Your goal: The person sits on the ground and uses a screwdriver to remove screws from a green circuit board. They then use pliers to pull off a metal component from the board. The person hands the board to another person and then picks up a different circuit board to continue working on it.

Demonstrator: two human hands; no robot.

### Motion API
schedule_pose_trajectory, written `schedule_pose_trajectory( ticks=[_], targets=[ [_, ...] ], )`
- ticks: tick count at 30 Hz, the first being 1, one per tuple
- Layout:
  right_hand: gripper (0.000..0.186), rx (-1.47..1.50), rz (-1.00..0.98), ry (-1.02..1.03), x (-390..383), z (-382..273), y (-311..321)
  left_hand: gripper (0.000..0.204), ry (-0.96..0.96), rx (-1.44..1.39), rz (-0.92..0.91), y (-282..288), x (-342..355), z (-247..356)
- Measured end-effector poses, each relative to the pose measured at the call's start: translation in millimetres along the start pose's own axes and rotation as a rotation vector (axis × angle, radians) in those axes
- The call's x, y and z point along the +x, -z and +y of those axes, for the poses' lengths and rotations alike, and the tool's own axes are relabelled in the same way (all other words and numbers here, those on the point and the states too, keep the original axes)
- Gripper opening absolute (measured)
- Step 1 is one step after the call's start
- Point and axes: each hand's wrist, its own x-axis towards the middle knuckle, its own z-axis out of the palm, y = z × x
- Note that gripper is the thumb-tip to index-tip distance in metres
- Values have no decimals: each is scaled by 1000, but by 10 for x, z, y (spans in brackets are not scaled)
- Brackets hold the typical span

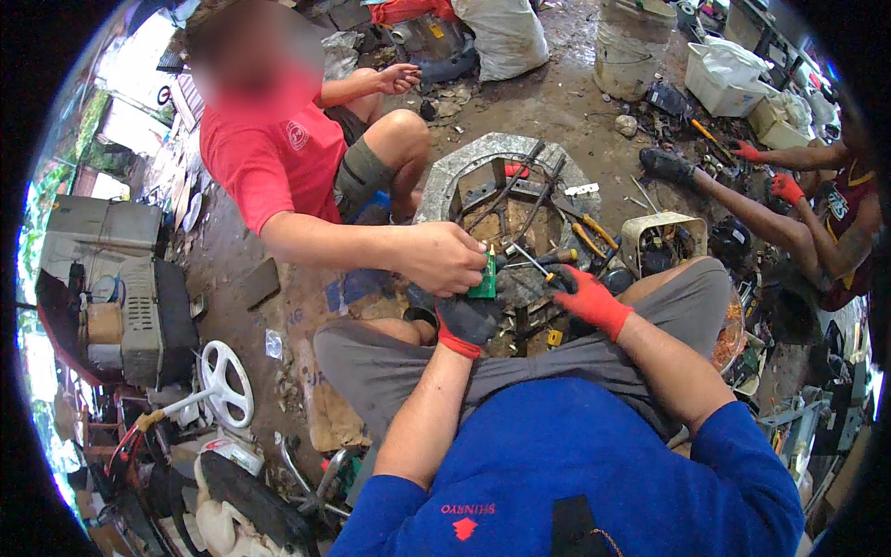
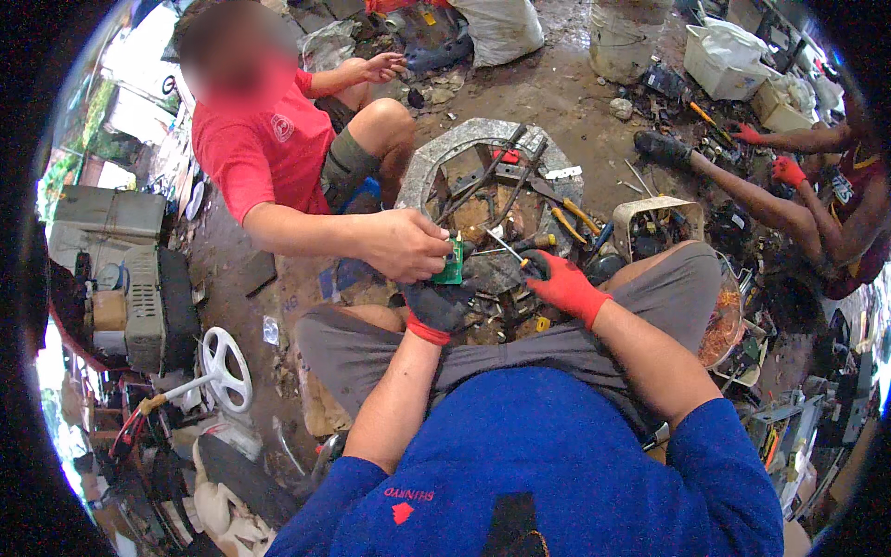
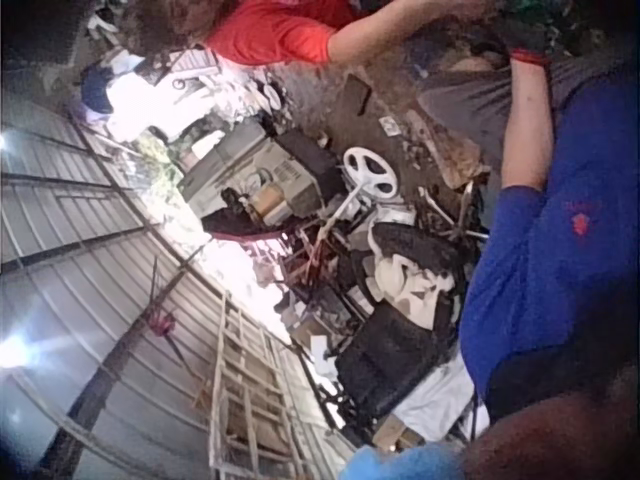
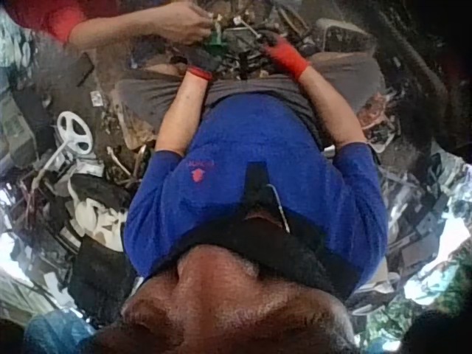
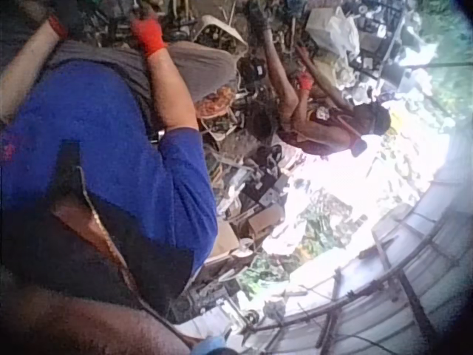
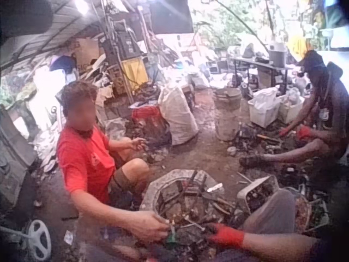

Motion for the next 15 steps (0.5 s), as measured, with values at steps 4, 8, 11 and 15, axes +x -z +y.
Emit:
schedule_pose_trajectory(
  ticks=[4,8,11,15],
  targets=[
    [57,-368,70,95,-123,-114,-18,50,-1,89,-9,32,34,2],
    [56,-525,187,238,-186,-157,-20,51,136,56,-110,-67,45,-30],
    [56,-566,164,267,-165,-163,-10,55,123,48,-77,-52,28,-33],
    [54,-737,117,317,-128,-168,-56,57,118,65,-47,112,10,54]
  ],
)
